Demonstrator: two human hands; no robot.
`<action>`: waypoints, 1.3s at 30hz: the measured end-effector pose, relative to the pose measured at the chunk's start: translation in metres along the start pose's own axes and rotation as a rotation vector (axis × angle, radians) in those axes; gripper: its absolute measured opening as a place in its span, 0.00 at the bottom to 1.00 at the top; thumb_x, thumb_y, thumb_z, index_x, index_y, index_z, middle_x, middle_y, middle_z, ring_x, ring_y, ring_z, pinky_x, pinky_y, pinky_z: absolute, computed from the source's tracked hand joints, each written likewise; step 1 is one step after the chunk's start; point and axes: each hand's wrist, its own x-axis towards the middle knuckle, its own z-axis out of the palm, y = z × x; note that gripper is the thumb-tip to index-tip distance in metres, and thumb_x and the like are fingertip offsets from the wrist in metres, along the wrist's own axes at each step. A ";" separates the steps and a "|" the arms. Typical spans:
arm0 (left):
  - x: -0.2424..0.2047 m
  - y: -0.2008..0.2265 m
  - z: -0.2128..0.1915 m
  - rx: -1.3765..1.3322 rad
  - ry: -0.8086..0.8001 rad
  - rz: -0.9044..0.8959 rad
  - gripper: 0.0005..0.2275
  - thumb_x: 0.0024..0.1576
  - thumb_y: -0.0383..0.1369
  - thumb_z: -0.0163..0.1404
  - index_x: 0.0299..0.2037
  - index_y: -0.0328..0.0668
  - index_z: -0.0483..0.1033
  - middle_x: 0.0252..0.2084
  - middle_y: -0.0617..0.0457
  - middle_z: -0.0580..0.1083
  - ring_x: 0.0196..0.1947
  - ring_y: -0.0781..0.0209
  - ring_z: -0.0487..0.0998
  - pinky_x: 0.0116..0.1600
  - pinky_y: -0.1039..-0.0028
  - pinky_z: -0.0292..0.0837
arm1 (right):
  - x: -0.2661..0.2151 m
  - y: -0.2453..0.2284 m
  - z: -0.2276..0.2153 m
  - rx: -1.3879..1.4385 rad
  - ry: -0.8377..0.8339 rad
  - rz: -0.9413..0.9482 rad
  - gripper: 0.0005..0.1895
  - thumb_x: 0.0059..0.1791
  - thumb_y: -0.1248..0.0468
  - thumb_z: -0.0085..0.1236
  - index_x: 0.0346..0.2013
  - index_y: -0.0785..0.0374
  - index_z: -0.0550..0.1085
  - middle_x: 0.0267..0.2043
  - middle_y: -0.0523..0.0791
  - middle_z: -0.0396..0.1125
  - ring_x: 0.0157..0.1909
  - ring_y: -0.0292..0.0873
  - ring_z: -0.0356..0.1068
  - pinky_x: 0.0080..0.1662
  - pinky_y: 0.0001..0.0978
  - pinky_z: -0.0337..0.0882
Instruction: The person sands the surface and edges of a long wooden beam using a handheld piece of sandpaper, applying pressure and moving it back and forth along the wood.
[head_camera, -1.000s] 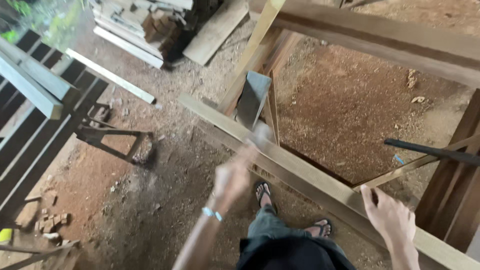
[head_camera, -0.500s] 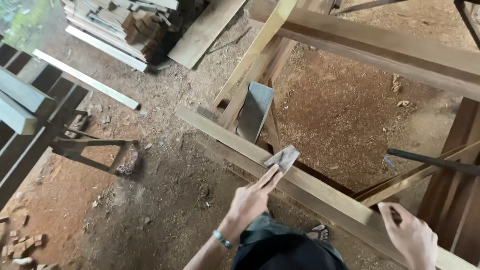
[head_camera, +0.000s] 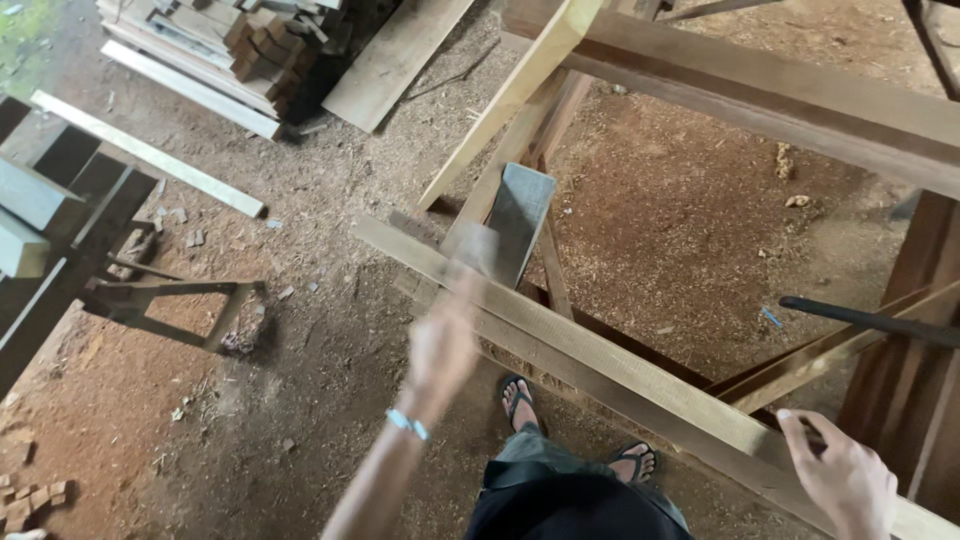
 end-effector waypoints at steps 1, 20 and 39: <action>-0.014 0.012 0.019 0.019 -0.043 0.172 0.25 0.64 0.24 0.34 0.72 0.60 0.54 0.56 0.44 0.72 0.13 0.68 0.66 0.16 0.81 0.63 | 0.000 0.000 0.000 -0.009 -0.010 0.015 0.29 0.52 0.31 0.37 0.57 0.34 0.76 0.29 0.46 0.73 0.40 0.49 0.79 0.49 0.44 0.76; -0.005 0.023 0.010 -0.868 0.044 -0.309 0.23 0.64 0.48 0.35 0.66 0.51 0.70 0.49 0.47 0.81 0.11 0.76 0.54 0.12 0.86 0.45 | -0.005 -0.004 -0.001 -0.009 -0.021 -0.056 0.32 0.50 0.31 0.34 0.57 0.38 0.74 0.22 0.43 0.72 0.28 0.43 0.77 0.33 0.38 0.78; 0.037 -0.059 -0.025 -0.252 0.276 -0.115 0.27 0.62 0.26 0.41 0.71 0.59 0.52 0.73 0.59 0.56 0.12 0.72 0.61 0.15 0.86 0.55 | 0.006 0.010 0.015 -0.044 -0.025 -0.094 0.32 0.52 0.33 0.32 0.59 0.39 0.73 0.26 0.43 0.75 0.19 0.41 0.74 0.21 0.31 0.67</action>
